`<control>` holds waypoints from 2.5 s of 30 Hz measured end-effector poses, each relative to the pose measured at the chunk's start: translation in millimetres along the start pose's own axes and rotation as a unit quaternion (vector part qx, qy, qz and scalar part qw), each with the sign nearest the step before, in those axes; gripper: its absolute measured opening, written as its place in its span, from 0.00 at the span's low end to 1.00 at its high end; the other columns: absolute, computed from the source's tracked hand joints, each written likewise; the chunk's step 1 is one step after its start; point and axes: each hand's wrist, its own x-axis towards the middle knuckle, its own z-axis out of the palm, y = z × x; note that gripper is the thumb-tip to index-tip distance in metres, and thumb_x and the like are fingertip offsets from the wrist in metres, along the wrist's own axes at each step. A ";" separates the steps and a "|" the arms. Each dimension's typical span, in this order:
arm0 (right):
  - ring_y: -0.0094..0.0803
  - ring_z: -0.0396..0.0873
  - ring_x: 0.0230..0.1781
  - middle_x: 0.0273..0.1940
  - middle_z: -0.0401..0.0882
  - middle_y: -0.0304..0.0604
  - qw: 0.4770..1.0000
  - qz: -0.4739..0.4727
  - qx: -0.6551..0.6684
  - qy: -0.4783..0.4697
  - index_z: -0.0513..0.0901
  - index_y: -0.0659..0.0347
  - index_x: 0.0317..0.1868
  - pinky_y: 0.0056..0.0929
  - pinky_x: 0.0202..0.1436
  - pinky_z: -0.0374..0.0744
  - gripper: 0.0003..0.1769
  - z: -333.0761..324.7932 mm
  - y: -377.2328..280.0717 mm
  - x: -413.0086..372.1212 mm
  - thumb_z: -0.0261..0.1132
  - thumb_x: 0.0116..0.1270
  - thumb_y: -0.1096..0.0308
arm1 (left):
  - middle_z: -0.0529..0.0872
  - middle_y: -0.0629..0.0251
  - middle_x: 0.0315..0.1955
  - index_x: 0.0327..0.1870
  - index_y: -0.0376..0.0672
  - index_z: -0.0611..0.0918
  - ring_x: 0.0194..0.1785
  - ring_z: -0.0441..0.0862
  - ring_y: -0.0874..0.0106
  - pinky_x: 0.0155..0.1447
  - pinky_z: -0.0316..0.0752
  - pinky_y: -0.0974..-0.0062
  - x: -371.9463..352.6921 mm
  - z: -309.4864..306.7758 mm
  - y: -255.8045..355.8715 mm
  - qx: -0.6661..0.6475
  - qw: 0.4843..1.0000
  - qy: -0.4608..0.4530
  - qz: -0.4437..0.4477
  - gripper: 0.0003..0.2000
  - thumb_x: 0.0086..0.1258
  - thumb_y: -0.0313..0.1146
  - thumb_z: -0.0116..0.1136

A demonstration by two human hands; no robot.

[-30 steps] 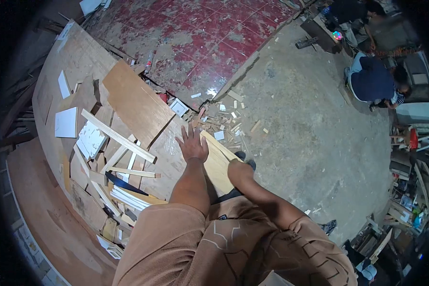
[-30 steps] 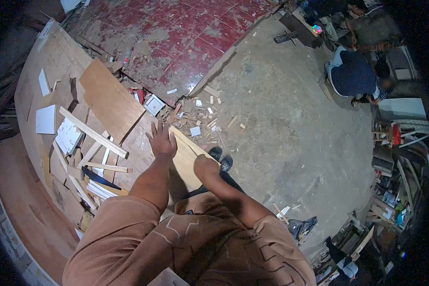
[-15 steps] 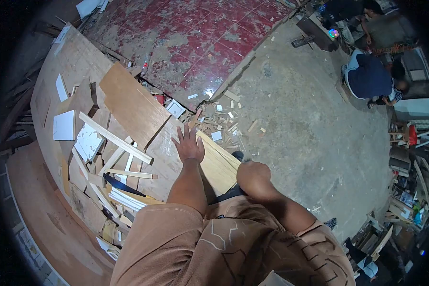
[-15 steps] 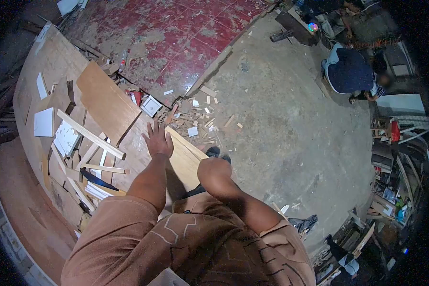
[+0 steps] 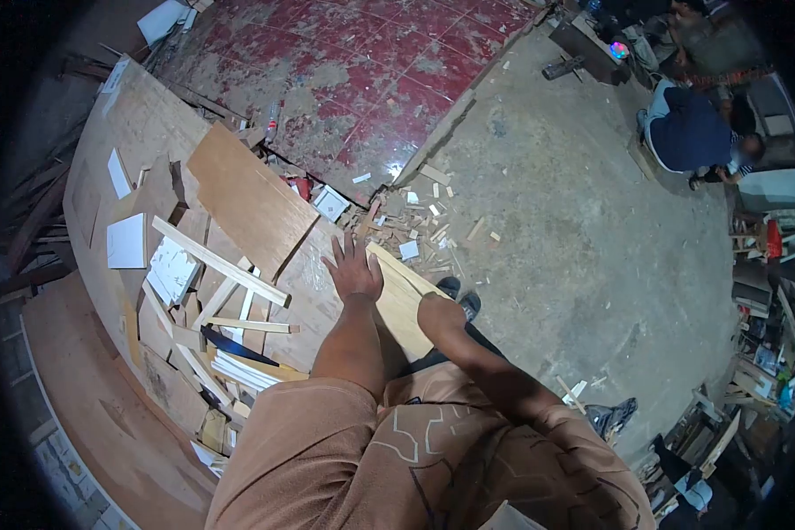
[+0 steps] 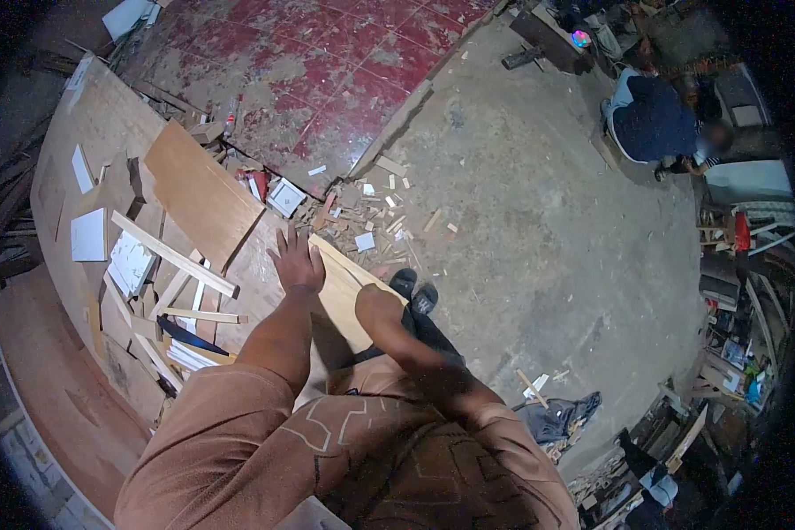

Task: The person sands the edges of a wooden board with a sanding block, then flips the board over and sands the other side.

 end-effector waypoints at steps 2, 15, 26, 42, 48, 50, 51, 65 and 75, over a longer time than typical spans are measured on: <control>0.45 0.88 0.32 0.33 0.87 0.51 1.000 -0.020 -0.008 0.011 0.86 0.60 0.35 0.41 0.32 0.85 0.11 -20.4 10.6 -16.4 0.56 0.63 0.68 | 0.56 0.62 0.76 0.70 0.50 0.68 0.80 0.43 0.53 0.76 0.39 0.35 -1.3 8.4 -0.9 0.003 1.000 0.004 0.002 0.27 0.70 0.45 0.45; 0.49 0.87 0.37 0.36 0.86 0.55 0.993 -0.073 -0.043 -0.079 0.87 0.62 0.36 0.42 0.37 0.84 0.11 -55.7 -6.9 -8.9 0.58 0.62 0.69 | 0.55 0.57 0.76 0.72 0.47 0.65 0.80 0.43 0.53 0.75 0.32 0.33 -3.3 11.9 -3.5 0.021 0.999 0.026 -0.011 0.30 0.69 0.46 0.46; 0.51 0.87 0.42 0.41 0.86 0.59 0.995 -0.077 0.008 -0.057 0.85 0.64 0.41 0.46 0.44 0.84 0.14 -51.6 2.0 -1.0 0.55 0.64 0.69 | 0.43 0.46 0.77 0.77 0.40 0.52 0.79 0.36 0.43 0.74 0.33 0.33 -47.2 18.6 41.1 -0.015 0.985 0.036 -0.166 0.35 0.74 0.45 0.47; 0.48 0.88 0.38 0.38 0.87 0.55 0.988 -0.068 -0.044 -0.132 0.87 0.63 0.35 0.44 0.40 0.85 0.12 -115.5 22.0 -88.8 0.57 0.63 0.69 | 0.46 0.53 0.78 0.78 0.48 0.50 0.80 0.38 0.51 0.77 0.34 0.40 -53.0 21.1 44.5 -0.020 0.982 0.028 -0.184 0.36 0.71 0.44 0.48; 0.49 0.87 0.42 0.42 0.86 0.56 0.989 -0.056 -0.077 -0.113 0.87 0.62 0.37 0.42 0.42 0.84 0.12 -41.4 -8.7 9.9 0.58 0.63 0.68 | 0.46 0.53 0.78 0.78 0.48 0.50 0.80 0.38 0.51 0.77 0.35 0.39 -54.2 11.4 47.1 -0.032 0.981 0.025 -0.187 0.38 0.70 0.45 0.49; 0.49 0.87 0.43 0.42 0.86 0.56 0.994 -0.026 -0.061 -0.084 0.87 0.62 0.38 0.42 0.44 0.84 0.12 -27.4 -14.3 24.8 0.59 0.63 0.67 | 0.46 0.53 0.78 0.78 0.48 0.50 0.80 0.38 0.51 0.77 0.35 0.39 -49.9 10.7 45.3 -0.031 0.982 0.022 -0.187 0.38 0.69 0.46 0.50; 0.49 0.87 0.43 0.42 0.86 0.56 0.994 -0.025 -0.061 -0.087 0.87 0.62 0.38 0.42 0.44 0.84 0.12 -27.6 -10.4 18.3 0.59 0.63 0.67 | 0.46 0.54 0.78 0.78 0.49 0.50 0.80 0.38 0.52 0.77 0.35 0.39 -50.0 12.2 44.7 -0.021 0.982 0.017 -0.189 0.38 0.69 0.48 0.49; 0.48 0.87 0.41 0.41 0.87 0.55 0.993 -0.039 -0.059 -0.097 0.88 0.61 0.39 0.43 0.42 0.85 0.13 -41.7 -11.2 10.8 0.57 0.64 0.68 | 0.45 0.54 0.78 0.79 0.50 0.49 0.80 0.38 0.53 0.76 0.34 0.38 -52.5 15.0 46.3 -0.030 0.981 0.019 -0.190 0.39 0.68 0.48 0.50; 0.50 0.86 0.46 0.46 0.85 0.57 0.980 -0.014 -0.085 -0.181 0.87 0.63 0.43 0.44 0.48 0.83 0.15 -134.2 1.4 -59.1 0.55 0.64 0.68 | 0.46 0.54 0.78 0.79 0.51 0.48 0.80 0.38 0.53 0.75 0.34 0.35 -52.3 18.1 43.5 -0.027 0.981 0.017 -0.189 0.41 0.67 0.50 0.51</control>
